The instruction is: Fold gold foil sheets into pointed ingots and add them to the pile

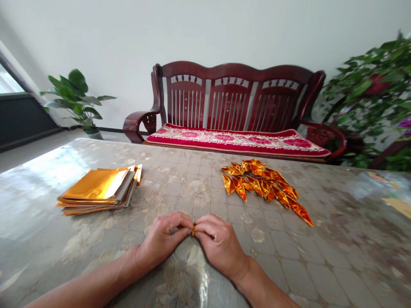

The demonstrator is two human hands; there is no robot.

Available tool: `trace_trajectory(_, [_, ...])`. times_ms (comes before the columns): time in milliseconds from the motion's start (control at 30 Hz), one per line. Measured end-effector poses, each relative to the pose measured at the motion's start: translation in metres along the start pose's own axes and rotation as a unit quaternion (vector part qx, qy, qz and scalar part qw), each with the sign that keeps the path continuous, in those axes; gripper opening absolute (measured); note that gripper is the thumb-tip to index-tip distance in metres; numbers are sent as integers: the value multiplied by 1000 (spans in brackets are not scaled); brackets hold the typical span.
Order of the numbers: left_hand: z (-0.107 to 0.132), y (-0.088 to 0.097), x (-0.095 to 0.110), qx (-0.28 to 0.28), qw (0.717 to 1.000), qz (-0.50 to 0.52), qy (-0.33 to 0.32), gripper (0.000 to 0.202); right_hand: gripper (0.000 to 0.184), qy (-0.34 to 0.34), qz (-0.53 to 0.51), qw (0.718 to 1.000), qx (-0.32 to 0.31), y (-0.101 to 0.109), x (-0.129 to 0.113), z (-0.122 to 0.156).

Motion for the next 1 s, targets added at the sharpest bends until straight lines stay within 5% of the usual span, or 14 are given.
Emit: trace_trajectory(1000, [-1,0,-6,-14,999,-17,28,16,19,-17,5,1000,-20,-2,3,-3])
Point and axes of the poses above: each hand's wrist, its own z-axis away from the middle knuckle, its own y-axis out of the back of the hand, x = y × z, the point moved 4 cm from there along -z, towards the middle knuckle
